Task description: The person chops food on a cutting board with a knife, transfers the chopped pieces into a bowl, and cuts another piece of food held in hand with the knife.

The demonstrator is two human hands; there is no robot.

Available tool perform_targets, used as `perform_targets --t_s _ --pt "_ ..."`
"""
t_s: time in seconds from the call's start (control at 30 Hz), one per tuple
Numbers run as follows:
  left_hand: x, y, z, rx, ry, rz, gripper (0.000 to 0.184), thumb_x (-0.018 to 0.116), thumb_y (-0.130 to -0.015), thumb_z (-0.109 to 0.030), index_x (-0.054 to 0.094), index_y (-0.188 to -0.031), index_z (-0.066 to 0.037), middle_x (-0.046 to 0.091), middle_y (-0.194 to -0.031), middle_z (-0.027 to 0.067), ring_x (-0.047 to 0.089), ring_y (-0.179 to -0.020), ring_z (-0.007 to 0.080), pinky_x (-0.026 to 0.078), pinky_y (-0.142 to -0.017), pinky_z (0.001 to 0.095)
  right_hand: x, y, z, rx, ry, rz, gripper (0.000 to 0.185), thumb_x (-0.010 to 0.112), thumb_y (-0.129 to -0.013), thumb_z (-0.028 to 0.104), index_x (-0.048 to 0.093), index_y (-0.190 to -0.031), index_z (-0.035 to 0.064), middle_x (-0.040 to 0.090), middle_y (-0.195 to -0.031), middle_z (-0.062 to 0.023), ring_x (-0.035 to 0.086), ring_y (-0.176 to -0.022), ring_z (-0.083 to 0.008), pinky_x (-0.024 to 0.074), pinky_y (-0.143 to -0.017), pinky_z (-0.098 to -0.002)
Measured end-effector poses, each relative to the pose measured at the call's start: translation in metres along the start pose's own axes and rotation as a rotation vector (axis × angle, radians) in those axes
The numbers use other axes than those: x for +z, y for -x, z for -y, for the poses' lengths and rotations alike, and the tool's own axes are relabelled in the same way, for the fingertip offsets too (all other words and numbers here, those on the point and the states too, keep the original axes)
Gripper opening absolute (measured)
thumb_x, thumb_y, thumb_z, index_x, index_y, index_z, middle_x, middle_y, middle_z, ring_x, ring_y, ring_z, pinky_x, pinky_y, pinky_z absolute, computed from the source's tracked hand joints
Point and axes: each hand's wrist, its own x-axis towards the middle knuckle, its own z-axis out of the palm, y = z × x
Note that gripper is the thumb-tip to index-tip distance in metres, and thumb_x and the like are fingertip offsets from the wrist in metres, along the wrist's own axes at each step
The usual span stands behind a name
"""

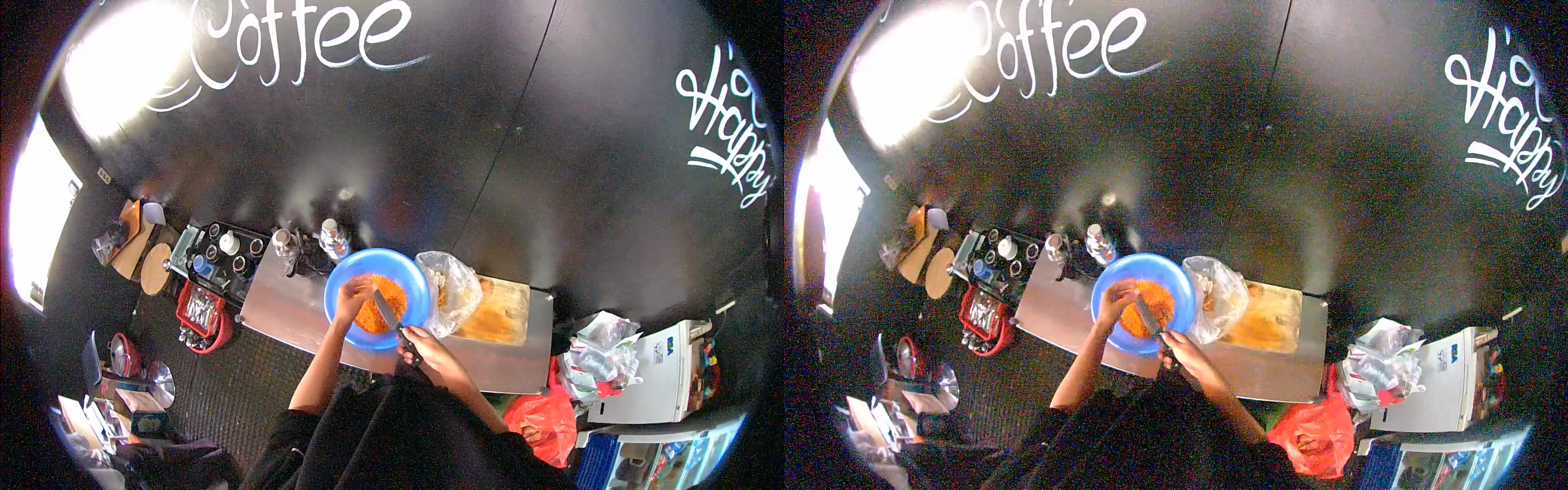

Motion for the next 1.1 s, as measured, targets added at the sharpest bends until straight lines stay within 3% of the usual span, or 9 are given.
perform_targets --t_s 0.2,0.27,0.37,0.6,0.7,0.87,0.97,1.03,1.1 --pt "0.006 0.0 0.008 -0.195 0.212 -0.086 0.022 0.061 -0.075 -0.009 0.059 -0.094 0.0 0.06 -0.077 0.0026 0.057 -0.073 0.012 0.046 -0.067 0.0226 0.006 0.003 -0.005 -0.053 -0.028 -0.078 0.025 0.037 -0.089 0.03 0.045 -0.088 0.0061 0.048 -0.06 -0.0036 0.041 -0.043 -0.0082 0.037 -0.041 -0.0223" --pt "0.001 -0.006 0.042 -0.003 -0.025 -0.11 0.017 0.062 -0.072 -0.005 0.061 -0.088 0.001 0.062 -0.079 0.0047 0.057 -0.072 0.0097 0.046 -0.066 0.0216 0.007 0.004 -0.006 -0.068 -0.028 -0.109 0.025 0.037 -0.089 0.03 0.045 -0.088 0.0062 0.048 -0.06 -0.0034 0.041 -0.043 -0.0081 0.0371 -0.041 -0.0222" --pt "0.005 0.002 0.028 0.114 -0.107 -0.085 0.013 0.062 -0.069 0.0 0.064 -0.081 0.0 0.063 -0.077 0.0072 0.058 -0.068 0.0094 0.047 -0.063 0.0217 0.007 0.006 -0.011 -0.079 -0.033 -0.159 0.024 0.037 -0.089 0.029 0.045 -0.088 0.0064 0.048 -0.06 -0.0031 0.041 -0.043 -0.0079 0.037 -0.04 -0.0221" --pt "0.012 0.007 0.017 0.024 -0.233 -0.115 0.013 0.062 -0.066 0.002 0.065 -0.079 -0.001 0.064 -0.072 0.0079 0.06 -0.064 0.0109 0.048 -0.061 0.0227 0.008 0.012 -0.021 -0.072 -0.057 -0.197 0.022 0.037 -0.09 0.026 0.045 -0.091 0.0046 0.047 -0.063 -0.0045 0.041 -0.046 -0.0084 0.0356 -0.042 -0.0217" --pt "0.019 0.013 -0.004 0.161 -0.442 -0.186 0.012 0.061 -0.066 0.003 0.064 -0.078 0.001 0.064 -0.075 0.0098 0.061 -0.064 0.0127 0.049 -0.06 0.0233 0.007 0.012 -0.025 -0.087 -0.069 -0.23 0.023 0.037 -0.09 0.025 0.045 -0.091 0.0042 0.047 -0.063 -0.0043 0.04 -0.045 -0.0083 0.0346 -0.041 -0.0215" --pt "0.033 0.012 -0.002 0.049 -0.296 0.004 0.011 0.059 -0.066 0.003 0.062 -0.076 0.006 0.063 -0.074 0.0113 0.061 -0.064 0.0144 0.049 -0.057 0.0243 -0.007 0.019 -0.036 -0.07 -0.021 -0.253 0.024 0.038 -0.089 0.026 0.046 -0.09 0.0034 0.046 -0.063 -0.0035 0.039 -0.043 -0.0078 0.0314 -0.037 -0.0214" --pt "0.057 0.018 -0.008 0.149 -0.356 0.015 0.016 0.06 -0.065 0.002 0.063 -0.081 0.002 0.063 -0.069 0.0122 0.061 -0.059 0.0176 0.048 -0.054 0.027 -0.017 0.034 -0.031 -0.061 0.035 -0.305 0.024 0.039 -0.089 0.026 0.047 -0.089 0.0035 0.046 -0.062 -0.0035 0.038 -0.042 -0.0081 0.0302 -0.035 -0.022" --pt "0.074 0.016 0.003 0.302 -0.706 -0.02 0.021 0.059 -0.066 0.0 0.063 -0.086 -0.003 0.061 -0.07 0.0131 0.06 -0.061 0.0212 0.047 -0.057 0.0309 -0.027 0.046 -0.027 -0.056 -0.048 -0.312 0.024 0.041 -0.088 0.027 0.047 -0.089 0.0035 0.046 -0.062 -0.0036 0.037 -0.04 -0.0083 0.0296 -0.034 -0.0219" --pt "0.098 0.017 0.006 0.346 -0.633 -0.017 0.021 0.058 -0.067 -0.001 0.063 -0.087 -0.005 0.061 -0.073 0.0135 0.059 -0.064 0.0225 0.046 -0.06 0.0323 -0.037 0.059 -0.022 -0.081 -0.09 -0.372 0.024 0.042 -0.088 0.027 0.048 -0.088 0.0037 0.046 -0.061 -0.0035 0.037 -0.04 -0.0081 0.0293 -0.034 -0.0217"
